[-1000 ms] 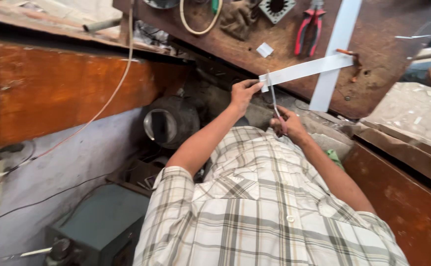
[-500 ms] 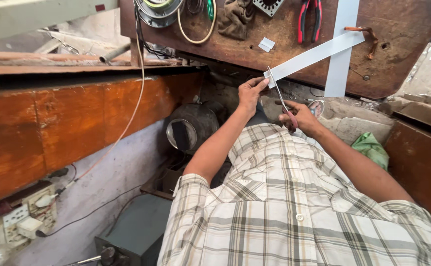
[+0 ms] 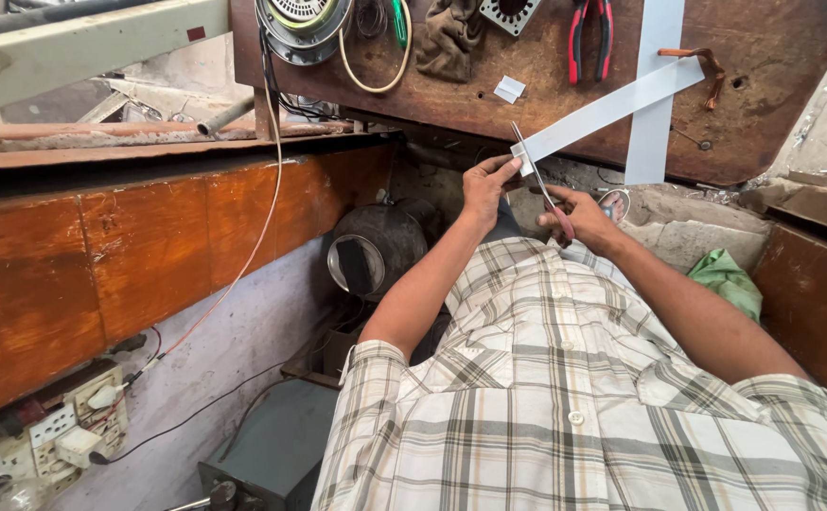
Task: The person cuts a white strip of material into small rectangular pieces using scissors and places them into the slots of a square metal component. The person repeatedly cuts and inserts the pieces, working at a cluttered workbench.
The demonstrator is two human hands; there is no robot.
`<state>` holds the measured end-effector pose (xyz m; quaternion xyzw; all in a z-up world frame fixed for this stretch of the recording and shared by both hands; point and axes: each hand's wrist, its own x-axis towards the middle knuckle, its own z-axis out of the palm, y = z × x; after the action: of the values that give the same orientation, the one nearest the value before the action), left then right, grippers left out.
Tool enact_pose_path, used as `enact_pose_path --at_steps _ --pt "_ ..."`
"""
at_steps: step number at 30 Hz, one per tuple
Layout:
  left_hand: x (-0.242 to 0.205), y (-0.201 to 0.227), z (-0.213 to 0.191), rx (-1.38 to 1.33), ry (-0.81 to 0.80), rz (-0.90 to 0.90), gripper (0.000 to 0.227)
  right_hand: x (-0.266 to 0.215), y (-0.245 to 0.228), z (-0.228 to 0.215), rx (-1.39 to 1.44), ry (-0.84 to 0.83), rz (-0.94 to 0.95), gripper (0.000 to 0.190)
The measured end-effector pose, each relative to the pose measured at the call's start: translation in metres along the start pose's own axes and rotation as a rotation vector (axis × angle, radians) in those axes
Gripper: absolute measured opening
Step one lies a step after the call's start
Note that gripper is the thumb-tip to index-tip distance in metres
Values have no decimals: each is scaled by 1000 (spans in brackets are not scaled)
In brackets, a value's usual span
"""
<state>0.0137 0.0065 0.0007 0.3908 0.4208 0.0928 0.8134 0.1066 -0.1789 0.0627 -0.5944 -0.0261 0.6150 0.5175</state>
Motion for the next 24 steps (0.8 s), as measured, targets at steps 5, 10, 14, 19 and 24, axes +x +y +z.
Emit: enact_pose_path --at_steps 5,10,14,19,24 --pt "-4 1 -1 -26 -6 -32 23 5 1 0 -14 -39 -84 82" --pt "-16 9 2 70 -139 -126 25 5 -9 8 125 122 -266 77" --pt "5 27 19 165 -72 60 31 20 -30 -1 316 328 -384 72" --pt "30 28 29 379 160 0 38 16 -43 -18 248 320 -454 66" --pt "22 -11 17 30 -24 -70 38 17 -29 -21 184 262 -433 64"
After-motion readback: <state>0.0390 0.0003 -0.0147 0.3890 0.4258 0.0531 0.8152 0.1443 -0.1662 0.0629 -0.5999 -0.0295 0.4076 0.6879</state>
